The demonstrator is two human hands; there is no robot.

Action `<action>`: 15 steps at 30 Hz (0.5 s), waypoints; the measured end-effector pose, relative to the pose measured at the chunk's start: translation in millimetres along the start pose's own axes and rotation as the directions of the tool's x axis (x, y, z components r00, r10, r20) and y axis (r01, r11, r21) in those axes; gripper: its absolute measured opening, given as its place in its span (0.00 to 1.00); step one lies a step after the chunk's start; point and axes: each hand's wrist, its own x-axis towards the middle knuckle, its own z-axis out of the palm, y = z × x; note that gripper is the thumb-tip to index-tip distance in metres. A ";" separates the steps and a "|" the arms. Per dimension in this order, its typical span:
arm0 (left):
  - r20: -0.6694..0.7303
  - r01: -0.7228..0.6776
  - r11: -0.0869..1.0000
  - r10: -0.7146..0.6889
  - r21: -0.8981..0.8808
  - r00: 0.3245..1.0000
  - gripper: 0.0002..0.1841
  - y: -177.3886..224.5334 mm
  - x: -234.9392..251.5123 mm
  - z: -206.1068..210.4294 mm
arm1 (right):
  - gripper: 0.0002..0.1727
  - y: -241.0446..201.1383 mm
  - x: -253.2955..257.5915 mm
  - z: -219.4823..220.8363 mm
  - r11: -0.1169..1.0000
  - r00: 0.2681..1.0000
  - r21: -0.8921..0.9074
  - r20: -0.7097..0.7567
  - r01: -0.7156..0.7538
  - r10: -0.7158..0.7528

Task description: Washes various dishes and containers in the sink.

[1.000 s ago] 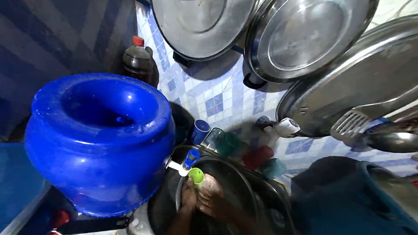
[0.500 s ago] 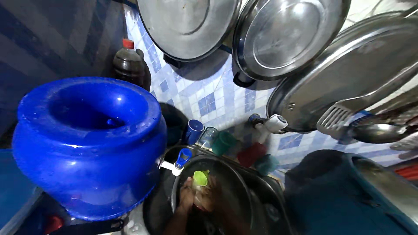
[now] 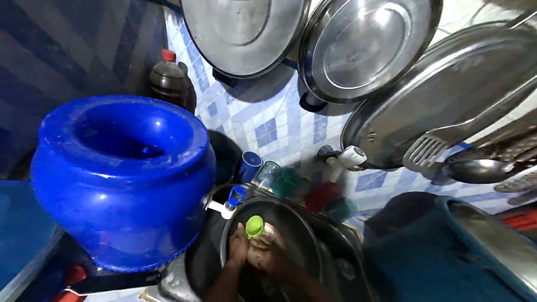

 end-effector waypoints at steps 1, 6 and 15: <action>0.003 -0.005 1.000 0.005 -0.003 1.000 0.32 -0.9 0.2 0.2 | 0.20 5.6 2.8 0.2 0.999 0.998 0.000 -0.050 0.037 -0.037; 0.026 -0.040 0.999 0.040 -0.023 0.999 0.30 -2.8 2.1 0.2 | 0.21 -4.0 29.0 -8.1 0.981 0.981 0.111 -0.089 -0.161 0.172; 0.018 -0.026 0.997 0.028 -0.069 0.999 0.30 0.3 -1.4 -0.7 | 0.17 -15.2 39.5 -17.4 0.948 0.955 0.133 -0.017 -0.290 0.295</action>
